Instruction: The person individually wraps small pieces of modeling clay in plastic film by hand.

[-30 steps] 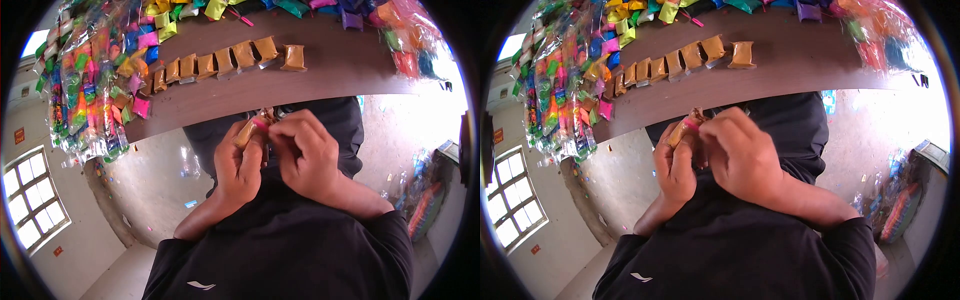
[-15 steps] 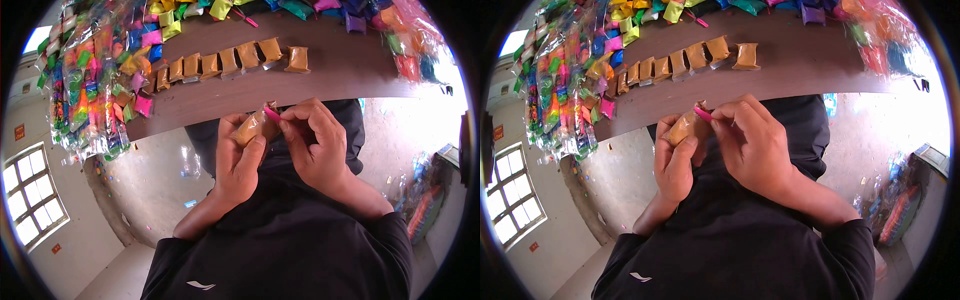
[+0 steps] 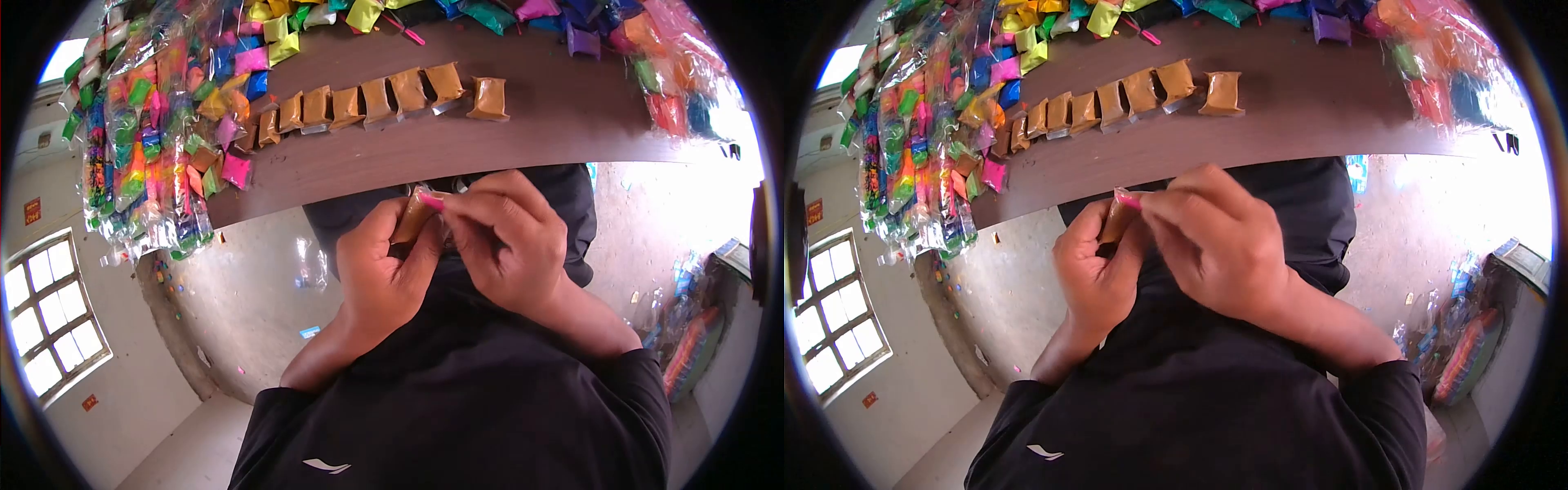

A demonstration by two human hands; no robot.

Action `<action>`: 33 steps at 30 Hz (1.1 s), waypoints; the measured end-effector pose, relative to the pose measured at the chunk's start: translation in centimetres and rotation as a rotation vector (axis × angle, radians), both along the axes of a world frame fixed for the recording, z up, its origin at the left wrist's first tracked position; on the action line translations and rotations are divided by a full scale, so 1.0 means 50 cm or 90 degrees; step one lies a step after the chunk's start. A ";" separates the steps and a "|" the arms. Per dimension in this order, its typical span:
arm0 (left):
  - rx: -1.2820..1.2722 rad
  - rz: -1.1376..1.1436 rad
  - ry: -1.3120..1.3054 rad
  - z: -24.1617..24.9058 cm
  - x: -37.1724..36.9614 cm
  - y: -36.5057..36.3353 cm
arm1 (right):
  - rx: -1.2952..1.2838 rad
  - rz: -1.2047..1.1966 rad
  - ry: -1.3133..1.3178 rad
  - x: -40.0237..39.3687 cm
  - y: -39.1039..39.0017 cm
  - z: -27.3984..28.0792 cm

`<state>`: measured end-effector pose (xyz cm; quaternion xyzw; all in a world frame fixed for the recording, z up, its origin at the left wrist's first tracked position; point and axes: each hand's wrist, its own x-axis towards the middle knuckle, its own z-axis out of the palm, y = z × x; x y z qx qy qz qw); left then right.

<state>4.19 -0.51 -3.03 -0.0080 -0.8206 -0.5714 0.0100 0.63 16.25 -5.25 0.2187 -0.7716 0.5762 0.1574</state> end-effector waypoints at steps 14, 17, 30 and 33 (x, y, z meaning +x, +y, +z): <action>-0.005 -0.039 0.004 -0.025 0.002 -0.013 | 0.015 -0.055 -0.057 -0.028 0.016 0.008; 0.071 -0.022 -0.071 -0.010 0.008 -0.008 | 0.004 0.031 0.027 -0.022 0.018 0.020; 0.306 0.025 -0.223 -0.029 0.007 -0.033 | 0.112 -0.077 -0.131 -0.024 0.035 -0.031; 0.277 0.047 -0.206 -0.021 -0.002 -0.014 | 0.046 -0.034 -0.106 -0.008 0.038 0.009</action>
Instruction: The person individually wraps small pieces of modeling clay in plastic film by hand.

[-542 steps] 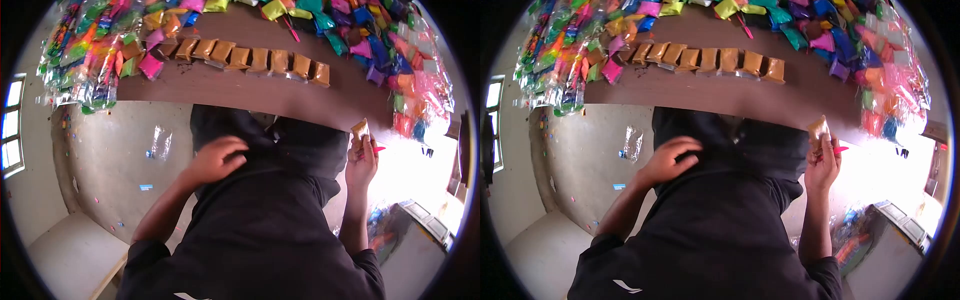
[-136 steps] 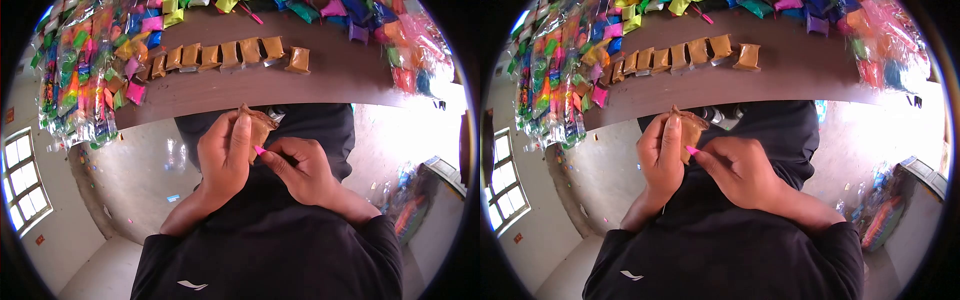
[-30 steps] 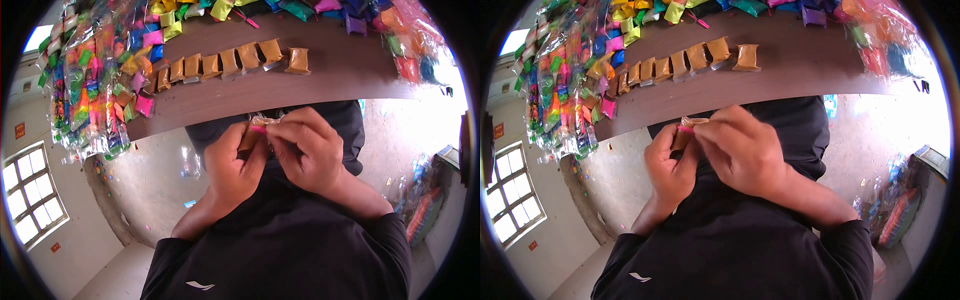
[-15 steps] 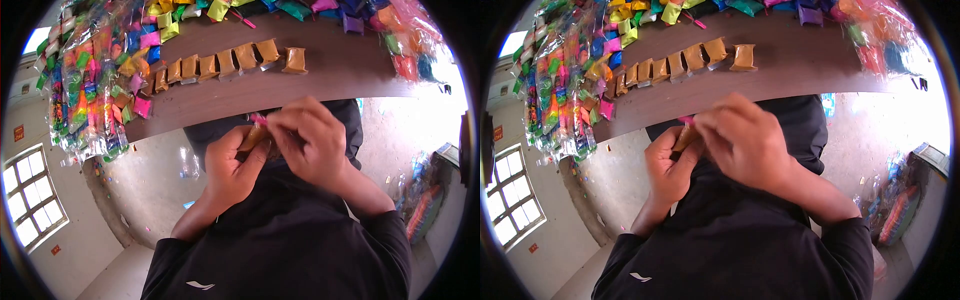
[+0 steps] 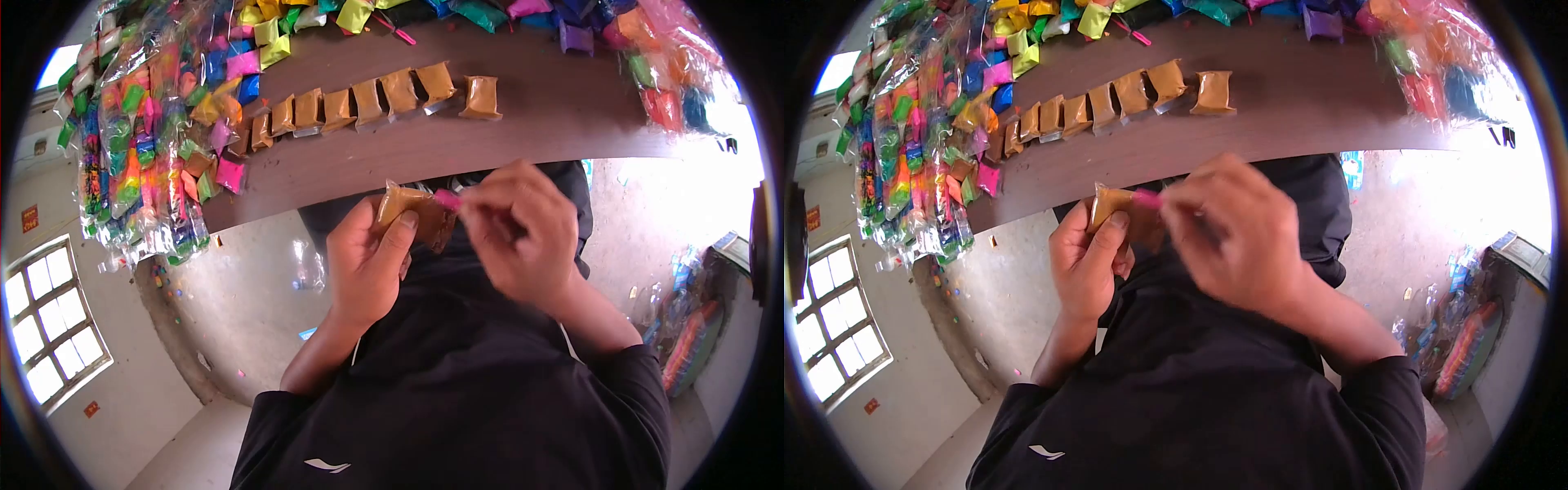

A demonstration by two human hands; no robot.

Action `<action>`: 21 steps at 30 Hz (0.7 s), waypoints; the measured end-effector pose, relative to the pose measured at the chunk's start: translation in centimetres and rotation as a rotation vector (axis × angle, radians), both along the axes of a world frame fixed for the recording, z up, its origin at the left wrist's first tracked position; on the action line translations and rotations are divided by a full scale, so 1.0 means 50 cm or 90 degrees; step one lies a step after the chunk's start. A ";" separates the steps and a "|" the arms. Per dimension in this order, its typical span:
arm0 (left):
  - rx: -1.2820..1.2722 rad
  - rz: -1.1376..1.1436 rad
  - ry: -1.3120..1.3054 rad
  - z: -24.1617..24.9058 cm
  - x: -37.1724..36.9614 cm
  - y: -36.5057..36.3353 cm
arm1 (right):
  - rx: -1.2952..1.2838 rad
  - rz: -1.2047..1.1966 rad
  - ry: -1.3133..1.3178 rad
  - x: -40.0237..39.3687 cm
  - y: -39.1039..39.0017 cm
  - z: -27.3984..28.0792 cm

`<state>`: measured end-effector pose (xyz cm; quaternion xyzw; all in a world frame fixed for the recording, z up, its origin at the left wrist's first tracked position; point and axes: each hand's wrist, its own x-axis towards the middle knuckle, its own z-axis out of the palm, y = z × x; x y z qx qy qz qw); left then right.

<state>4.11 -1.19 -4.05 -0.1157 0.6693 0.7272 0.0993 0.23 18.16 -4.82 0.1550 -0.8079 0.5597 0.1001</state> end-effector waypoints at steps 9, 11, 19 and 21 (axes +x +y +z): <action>-0.040 0.059 0.041 -0.002 0.010 0.005 | -0.018 0.050 0.043 0.001 -0.007 -0.001; -0.066 0.053 0.077 0.000 0.007 0.010 | -0.038 0.052 0.045 0.008 -0.015 -0.004; 0.091 0.103 0.156 -0.009 -0.005 0.032 | -0.104 0.091 0.028 0.018 -0.020 -0.017; 0.120 0.149 0.114 0.000 -0.007 0.040 | -0.110 0.092 0.033 0.015 -0.021 -0.011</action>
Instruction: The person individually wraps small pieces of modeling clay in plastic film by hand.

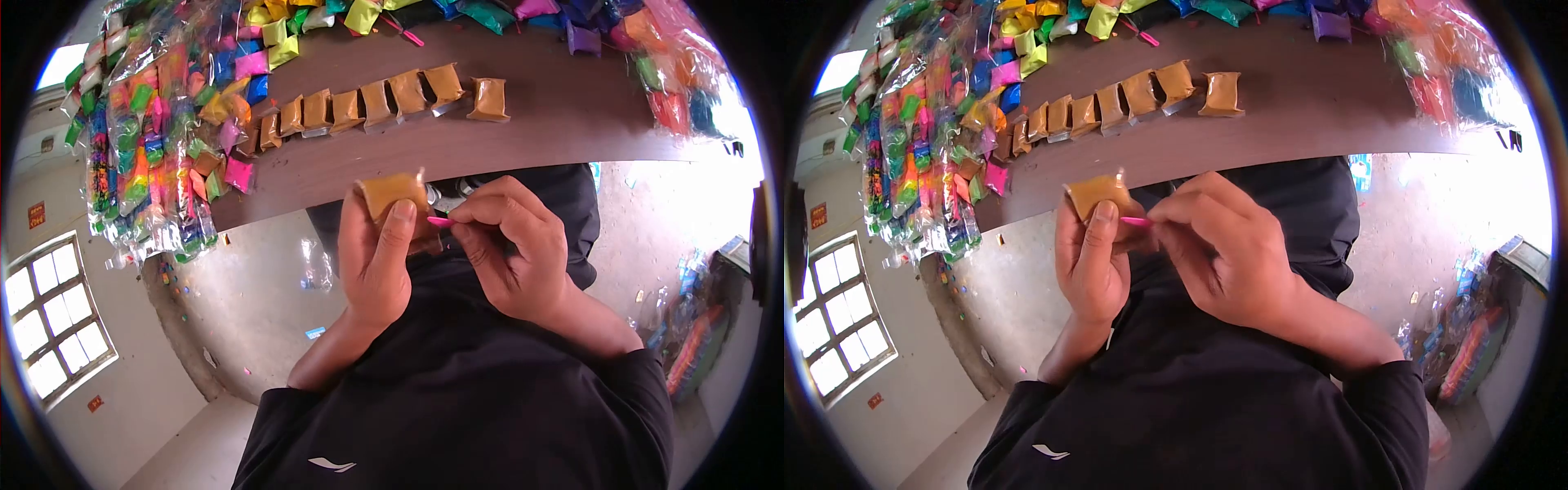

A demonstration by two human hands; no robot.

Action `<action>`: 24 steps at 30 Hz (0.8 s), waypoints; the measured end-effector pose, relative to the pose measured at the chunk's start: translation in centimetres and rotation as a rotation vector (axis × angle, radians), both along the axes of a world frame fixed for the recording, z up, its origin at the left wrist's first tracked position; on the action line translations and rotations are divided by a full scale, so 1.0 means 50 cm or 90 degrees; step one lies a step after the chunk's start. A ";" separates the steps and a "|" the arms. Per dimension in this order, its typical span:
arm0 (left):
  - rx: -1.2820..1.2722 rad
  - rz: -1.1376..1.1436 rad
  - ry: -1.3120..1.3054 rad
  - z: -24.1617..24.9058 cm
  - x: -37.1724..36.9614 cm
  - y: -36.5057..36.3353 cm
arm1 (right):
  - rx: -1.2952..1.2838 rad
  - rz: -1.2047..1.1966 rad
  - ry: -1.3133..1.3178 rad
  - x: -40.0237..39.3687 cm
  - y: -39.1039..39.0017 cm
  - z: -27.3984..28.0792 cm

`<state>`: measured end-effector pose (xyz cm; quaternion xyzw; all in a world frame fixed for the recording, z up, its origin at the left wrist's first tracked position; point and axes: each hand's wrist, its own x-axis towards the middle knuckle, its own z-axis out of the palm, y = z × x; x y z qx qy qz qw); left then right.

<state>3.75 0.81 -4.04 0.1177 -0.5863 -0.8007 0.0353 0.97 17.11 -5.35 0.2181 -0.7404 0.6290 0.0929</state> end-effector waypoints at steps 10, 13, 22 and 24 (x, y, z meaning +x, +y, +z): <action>-0.161 -0.048 -0.039 0.040 -0.006 -0.010 | 0.046 -0.033 0.073 -0.004 -0.012 0.004; -0.174 -0.040 -0.018 0.038 -0.003 -0.020 | 0.029 0.001 0.060 0.005 -0.016 0.005; -0.255 -0.017 0.001 0.049 -0.005 -0.013 | 0.024 0.079 0.012 0.014 -0.003 0.019; -0.250 -0.033 -0.003 0.047 -0.003 -0.024 | 0.033 0.059 0.030 0.009 0.000 0.022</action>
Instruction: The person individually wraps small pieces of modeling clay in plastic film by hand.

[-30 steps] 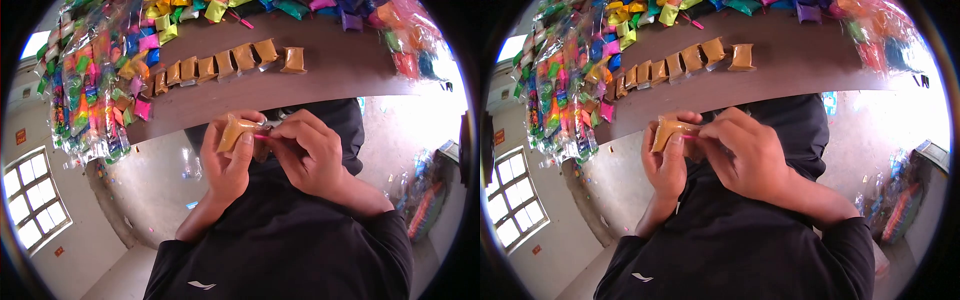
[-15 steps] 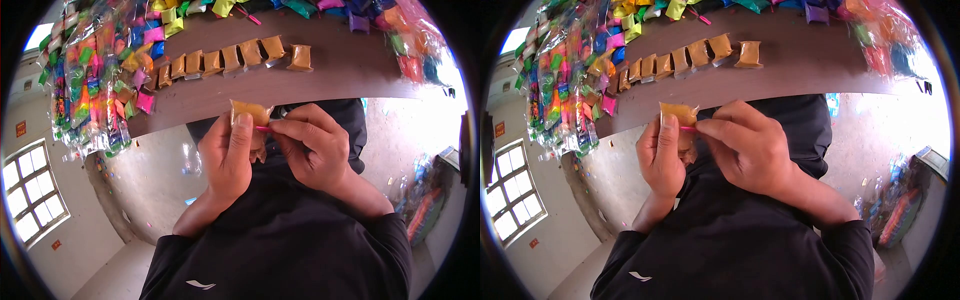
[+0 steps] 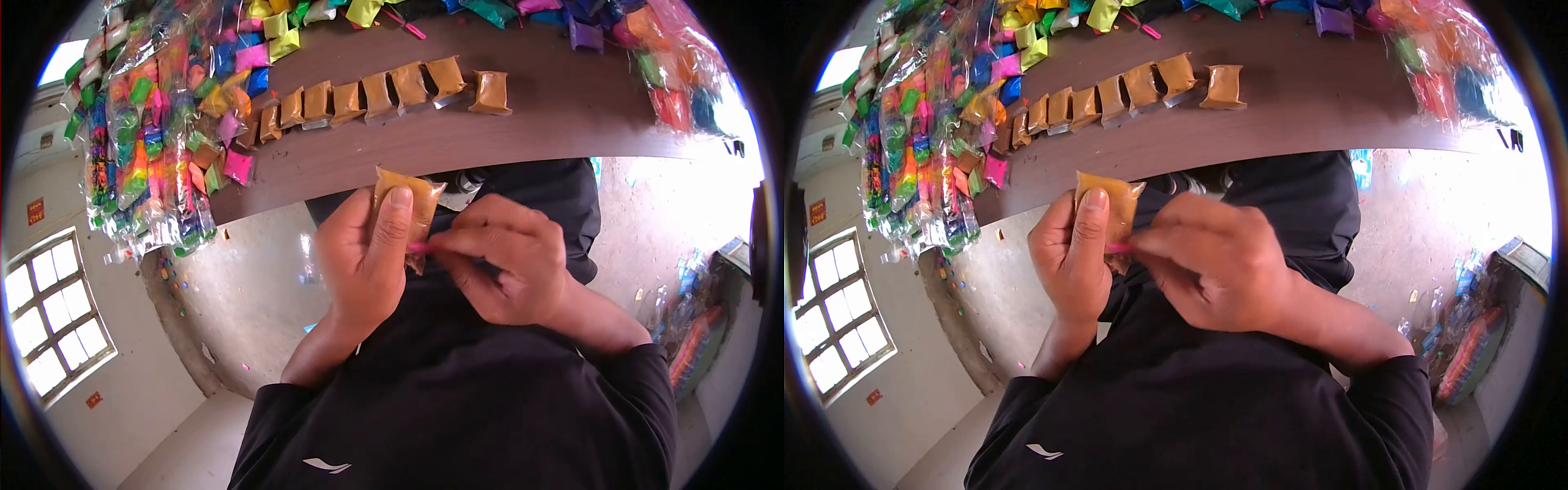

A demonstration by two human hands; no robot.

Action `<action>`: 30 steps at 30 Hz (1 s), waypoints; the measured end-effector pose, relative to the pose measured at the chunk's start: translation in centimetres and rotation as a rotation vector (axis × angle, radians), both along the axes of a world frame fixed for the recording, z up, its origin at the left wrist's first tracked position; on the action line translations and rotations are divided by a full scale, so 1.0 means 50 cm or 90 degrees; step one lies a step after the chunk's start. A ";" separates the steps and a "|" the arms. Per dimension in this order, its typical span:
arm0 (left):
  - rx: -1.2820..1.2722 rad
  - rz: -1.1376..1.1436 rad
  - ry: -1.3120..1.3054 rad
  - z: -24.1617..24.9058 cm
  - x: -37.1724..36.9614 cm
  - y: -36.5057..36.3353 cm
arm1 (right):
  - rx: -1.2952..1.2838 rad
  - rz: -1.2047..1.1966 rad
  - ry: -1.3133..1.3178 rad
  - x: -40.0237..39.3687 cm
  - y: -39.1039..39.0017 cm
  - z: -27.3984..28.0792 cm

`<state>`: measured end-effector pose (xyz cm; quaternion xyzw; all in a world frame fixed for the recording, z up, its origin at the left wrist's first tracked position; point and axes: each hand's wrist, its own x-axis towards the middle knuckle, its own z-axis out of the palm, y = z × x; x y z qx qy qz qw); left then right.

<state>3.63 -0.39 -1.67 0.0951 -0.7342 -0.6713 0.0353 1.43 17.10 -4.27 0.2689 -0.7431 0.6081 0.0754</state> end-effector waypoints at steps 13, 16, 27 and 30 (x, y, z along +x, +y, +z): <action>0.017 -0.026 -0.019 0.003 -0.003 0.009 | -0.039 0.016 0.010 0.011 -0.001 -0.015; 0.031 0.013 -0.025 0.008 -0.004 0.019 | -0.035 -0.051 0.019 -0.007 0.003 -0.016; 0.045 -0.039 -0.018 -0.002 0.003 -0.007 | -0.038 0.005 0.006 0.010 0.000 -0.002; 0.074 -0.047 -0.048 0.003 0.002 -0.005 | -0.024 -0.033 -0.021 0.003 0.004 -0.001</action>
